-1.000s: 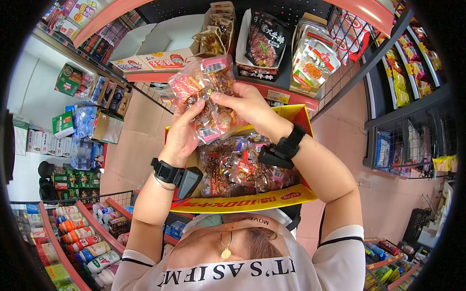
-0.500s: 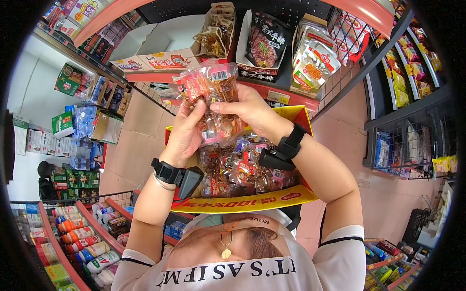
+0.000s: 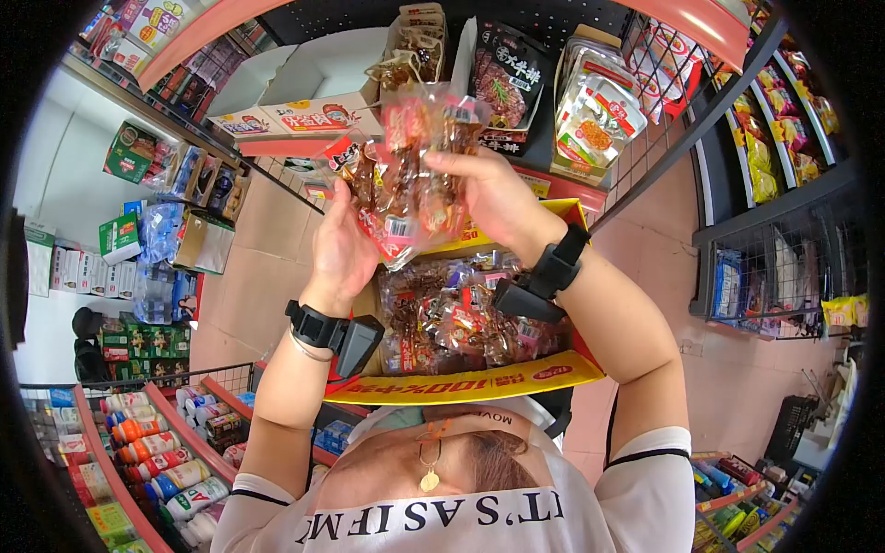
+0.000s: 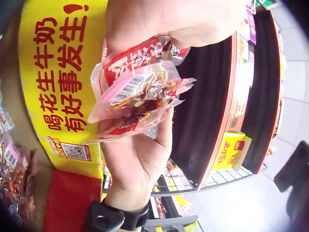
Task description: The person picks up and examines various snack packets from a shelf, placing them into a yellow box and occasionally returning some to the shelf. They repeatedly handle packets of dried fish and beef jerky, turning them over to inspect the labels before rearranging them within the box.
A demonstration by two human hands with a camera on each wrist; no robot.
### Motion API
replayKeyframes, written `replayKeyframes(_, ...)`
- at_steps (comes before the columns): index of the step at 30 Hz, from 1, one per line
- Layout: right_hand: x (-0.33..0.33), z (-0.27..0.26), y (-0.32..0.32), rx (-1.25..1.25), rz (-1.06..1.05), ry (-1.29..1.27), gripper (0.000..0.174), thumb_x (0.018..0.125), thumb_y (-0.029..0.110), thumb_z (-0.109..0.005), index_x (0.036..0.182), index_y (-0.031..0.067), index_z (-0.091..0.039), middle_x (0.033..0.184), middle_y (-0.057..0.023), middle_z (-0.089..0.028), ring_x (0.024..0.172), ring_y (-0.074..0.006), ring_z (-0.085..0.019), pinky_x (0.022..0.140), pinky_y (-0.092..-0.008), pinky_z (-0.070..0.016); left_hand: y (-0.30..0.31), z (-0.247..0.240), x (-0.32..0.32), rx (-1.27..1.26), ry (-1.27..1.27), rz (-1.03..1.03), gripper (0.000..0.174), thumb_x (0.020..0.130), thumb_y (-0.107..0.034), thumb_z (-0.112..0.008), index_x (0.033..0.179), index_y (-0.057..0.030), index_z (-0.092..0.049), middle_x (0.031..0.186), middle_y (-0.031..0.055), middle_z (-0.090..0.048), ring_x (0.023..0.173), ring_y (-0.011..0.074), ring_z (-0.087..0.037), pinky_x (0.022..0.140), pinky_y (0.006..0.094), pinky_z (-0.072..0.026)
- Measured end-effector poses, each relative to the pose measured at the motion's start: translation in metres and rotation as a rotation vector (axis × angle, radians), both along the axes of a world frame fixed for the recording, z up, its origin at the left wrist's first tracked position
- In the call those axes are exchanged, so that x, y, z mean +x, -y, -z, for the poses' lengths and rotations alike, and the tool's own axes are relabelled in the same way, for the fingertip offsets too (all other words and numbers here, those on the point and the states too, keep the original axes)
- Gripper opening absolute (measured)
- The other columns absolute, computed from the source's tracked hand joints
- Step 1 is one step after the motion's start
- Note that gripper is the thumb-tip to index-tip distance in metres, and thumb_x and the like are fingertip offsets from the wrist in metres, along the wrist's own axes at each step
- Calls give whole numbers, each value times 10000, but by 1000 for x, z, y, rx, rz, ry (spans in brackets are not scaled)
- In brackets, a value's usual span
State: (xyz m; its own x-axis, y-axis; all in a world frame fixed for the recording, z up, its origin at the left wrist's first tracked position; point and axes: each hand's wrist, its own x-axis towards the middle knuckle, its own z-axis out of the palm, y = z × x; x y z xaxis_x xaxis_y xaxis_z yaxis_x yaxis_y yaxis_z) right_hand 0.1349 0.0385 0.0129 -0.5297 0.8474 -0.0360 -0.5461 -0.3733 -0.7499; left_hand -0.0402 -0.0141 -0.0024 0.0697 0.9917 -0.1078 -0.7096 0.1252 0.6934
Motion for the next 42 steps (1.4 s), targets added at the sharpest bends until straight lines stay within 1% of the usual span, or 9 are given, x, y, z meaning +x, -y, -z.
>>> replayKeyframes(5,9,-3,-7,-83,50,-54,298,852,156,-577,1119,26,-546,1041,-51,-615,953,-157,-590,857,-328,-469,-1,0,0,22,-25,11,471,990,-366,-256,1327,-55,-361,1297,139,-464,1201,256,-452,997,422,-379)
replayKeyframes(7,11,-2,-9,-42,70,-31,340,879,160,-526,1186,15,-496,1106,-72,-595,1011,-174,-564,907,-349,-438,-2,1,0,19,-27,17,473,990,-369,-253,1327,-55,-361,1297,138,-463,1201,256,-452,995,422,-382)
replayKeyframes(12,9,-3,-7,-27,85,-10,349,876,160,-529,1185,3,-491,1108,-86,-590,1002,-179,-571,914,-348,-436,-1,0,0,4,-19,19,469,989,-368,-260,1323,-57,-367,1295,135,-465,1205,257,-446,982,421,-392)
replayKeyframes(21,10,-2,-8,-28,75,-20,357,872,161,-528,1185,-2,-483,1106,-94,-587,1002,-194,-572,904,-362,-445,0,3,-5,-8,11,-6,415,989,-357,-288,1263,-70,-413,1178,69,-518,1102,195,-494,984,396,-384)
replayKeyframes(29,12,-2,-8,-53,85,-11,355,871,163,-529,1186,5,-484,1107,-91,-587,999,-187,-574,898,-361,-448,1,-3,-2,-17,37,-7,424,980,-344,-323,1299,-71,-375,1247,76,-484,1127,223,-480,994,410,-365)
replayKeyframes(33,10,-2,-6,-15,103,12,351,869,163,-537,1180,8,-491,1106,-79,-590,999,-174,-572,900,-349,-444,1,-4,0,-7,13,1,443,985,-369,-291,1298,-67,-376,1248,69,-479,1151,209,-463,1006,414,-361)
replayKeyframes(35,8,-3,-2,11,93,24,351,866,163,-544,1178,10,-493,1103,-73,-592,999,-169,-571,903,-345,-441,1,-2,0,-8,52,92,464,982,-380,-294,1313,-61,-359,1276,76,-463,1184,225,-445,1017,423,-347)
replayKeyframes(37,3,-4,3,31,51,42,318,822,128,-614,1111,16,-545,1053,-65,-617,967,-149,-589,864,-322,-466,2,-7,3,-12,94,111,476,979,-390,-296,1318,-59,-353,1291,85,-454,1199,234,-434,1022,426,-340)
replayKeyframes(42,-9,6,15,44,-50,89,356,824,131,-640,1152,38,-536,1095,-37,-604,1005,-126,-556,925,-301,-405,5,-8,5,6,39,139,527,974,-415,-271,1353,-50,-302,1350,131,-398,1252,280,-383,1049,447,-305)
